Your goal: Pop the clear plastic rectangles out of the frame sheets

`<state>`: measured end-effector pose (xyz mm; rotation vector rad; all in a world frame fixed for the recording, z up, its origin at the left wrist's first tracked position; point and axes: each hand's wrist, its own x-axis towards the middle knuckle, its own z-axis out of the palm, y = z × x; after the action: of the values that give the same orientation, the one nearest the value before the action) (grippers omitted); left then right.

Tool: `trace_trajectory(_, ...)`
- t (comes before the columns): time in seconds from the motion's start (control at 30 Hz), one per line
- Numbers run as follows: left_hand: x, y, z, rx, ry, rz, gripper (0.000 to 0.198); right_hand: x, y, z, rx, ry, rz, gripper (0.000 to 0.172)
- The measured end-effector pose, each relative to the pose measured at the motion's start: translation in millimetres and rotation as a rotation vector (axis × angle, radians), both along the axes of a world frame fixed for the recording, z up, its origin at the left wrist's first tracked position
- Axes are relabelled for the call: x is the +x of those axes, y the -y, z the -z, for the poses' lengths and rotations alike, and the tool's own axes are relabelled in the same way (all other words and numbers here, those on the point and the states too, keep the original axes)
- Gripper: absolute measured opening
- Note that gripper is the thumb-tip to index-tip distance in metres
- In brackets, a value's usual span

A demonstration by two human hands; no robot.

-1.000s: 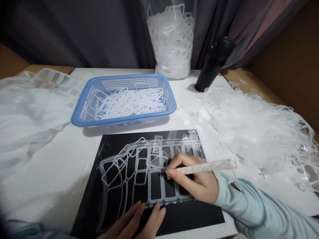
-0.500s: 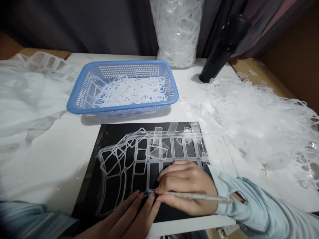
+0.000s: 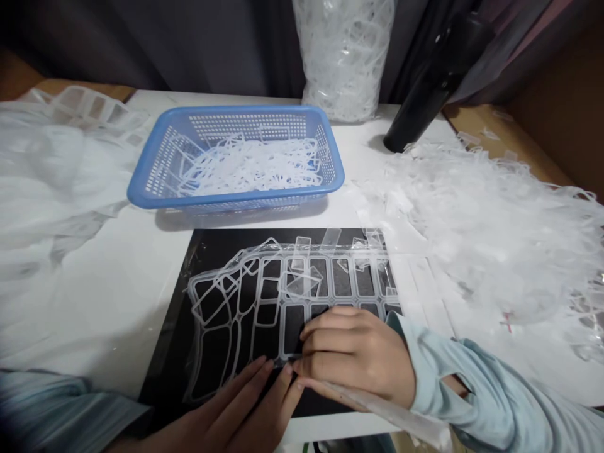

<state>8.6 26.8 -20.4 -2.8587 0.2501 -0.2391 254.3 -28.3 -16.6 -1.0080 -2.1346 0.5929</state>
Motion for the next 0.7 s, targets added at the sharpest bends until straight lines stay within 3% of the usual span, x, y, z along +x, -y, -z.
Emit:
trace_trajectory(0.23, -1.7, 1.6, 1.5, -0.069, -0.001, -0.028, 0.039, -2.4, -0.3, -0.9, -0.041, -0.058, -0.002, 0.013)
trace_trajectory(0.7, -1.3, -3.4, -3.4, 0.003, 0.012, -0.004, 0.037, -1.3, -0.6, -3.9, -0.111, -0.101, 0.02, 0.012)
